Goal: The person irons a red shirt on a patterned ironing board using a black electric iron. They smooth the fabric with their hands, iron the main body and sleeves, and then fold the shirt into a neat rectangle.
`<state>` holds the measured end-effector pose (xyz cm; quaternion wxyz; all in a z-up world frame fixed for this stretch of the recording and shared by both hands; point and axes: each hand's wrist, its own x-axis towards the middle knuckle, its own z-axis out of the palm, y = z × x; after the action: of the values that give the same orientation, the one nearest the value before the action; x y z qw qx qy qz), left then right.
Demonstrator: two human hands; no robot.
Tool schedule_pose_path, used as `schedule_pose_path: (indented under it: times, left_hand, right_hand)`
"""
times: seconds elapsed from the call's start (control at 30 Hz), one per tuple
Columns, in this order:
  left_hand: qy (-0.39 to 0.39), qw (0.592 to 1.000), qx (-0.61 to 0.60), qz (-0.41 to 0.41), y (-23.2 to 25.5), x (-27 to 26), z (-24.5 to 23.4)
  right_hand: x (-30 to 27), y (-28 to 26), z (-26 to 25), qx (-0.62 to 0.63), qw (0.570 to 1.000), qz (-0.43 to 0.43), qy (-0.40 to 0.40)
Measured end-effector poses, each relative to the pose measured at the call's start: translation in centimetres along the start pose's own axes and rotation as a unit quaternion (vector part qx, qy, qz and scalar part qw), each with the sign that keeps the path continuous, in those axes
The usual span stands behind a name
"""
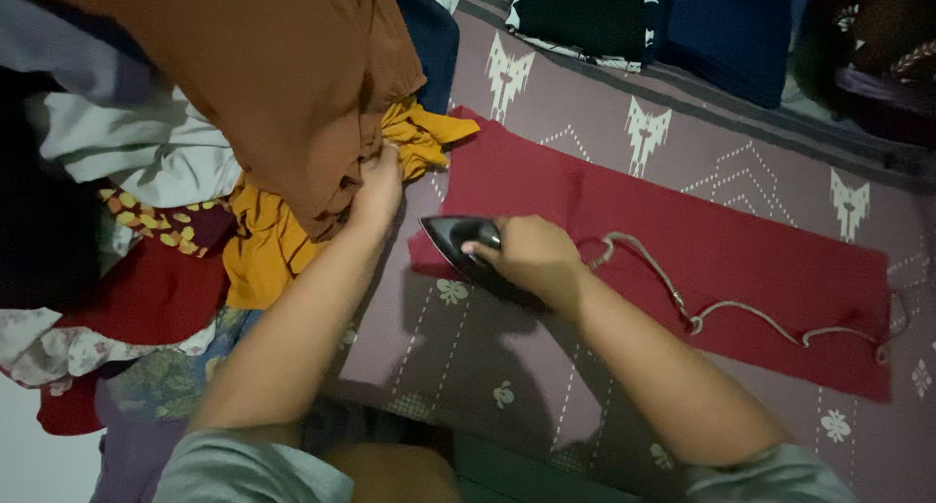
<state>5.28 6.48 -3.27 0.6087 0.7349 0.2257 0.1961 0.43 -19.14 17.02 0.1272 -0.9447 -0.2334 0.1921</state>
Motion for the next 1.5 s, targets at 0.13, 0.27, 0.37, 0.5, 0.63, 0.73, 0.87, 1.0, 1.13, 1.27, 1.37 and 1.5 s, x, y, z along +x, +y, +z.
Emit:
schedule_pose_path:
  times: [0.13, 0.27, 0.37, 0.5, 0.63, 0.73, 0.87, 1.0, 1.13, 1.27, 1.37, 1.5]
  left_hand:
    - [-0.038, 0.99, -0.052, -0.122, 2.4, -1.2, 0.5]
    - [-0.086, 0.996, -0.027, -0.026, 5.1, -5.9, 3.2]
    - [-0.092, 0.97, 0.086, 0.208, 6.5, -8.6, 5.7]
    - [-0.2, 0.863, 0.376, 0.273, 7.2, -9.7, 4.8]
    - [-0.234, 0.848, 0.411, 0.24, 7.4, -9.5, 4.6]
    - [-0.217, 0.85, 0.409, 0.252, 6.7, -10.0, 4.3]
    - [-0.194, 0.85, 0.406, 0.274, 6.4, -10.1, 4.4]
    - [-0.21, 0.843, 0.417, 0.269, 6.4, -9.8, 4.3]
    - [-0.242, 0.839, 0.426, 0.238, 6.9, -9.7, 4.4]
    - [-0.254, 0.816, 0.471, 0.215, 7.3, -10.1, 4.4]
    - [-0.249, 0.818, 0.481, 0.193, 7.1, -9.9, 4.9]
    - [-0.254, 0.801, 0.516, 0.165, 7.2, -9.4, 5.6]
  right_hand:
    - [-1.7, 0.9, -0.9, 0.026, 0.998, 0.053, -0.004]
    - [0.1, 3.0, -1.8, -0.006, 0.988, 0.111, 0.106]
    - [3.3, 4.7, -2.5, -0.006, 0.982, 0.13, 0.135]
    - [6.5, 6.2, -3.1, -0.018, 0.978, 0.185, 0.098]
    - [7.7, 10.3, -4.4, 0.03, 0.967, 0.192, 0.162]
    - [7.6, 13.3, -4.8, 0.022, 0.97, 0.184, 0.155]
    - [6.2, 13.1, -5.3, 0.009, 0.992, 0.12, 0.046]
    - [7.4, 10.1, -5.4, -0.052, 0.995, 0.078, 0.027]
    - [11.1, 7.5, -5.8, 0.031, 0.989, 0.127, 0.072]
    - [11.7, 7.7, -5.8, 0.0, 0.983, 0.152, 0.105]
    - [10.9, 9.6, -5.6, 0.009, 0.977, 0.189, 0.102]
    - [7.1, 15.5, -5.7, 0.009, 0.967, 0.217, 0.133]
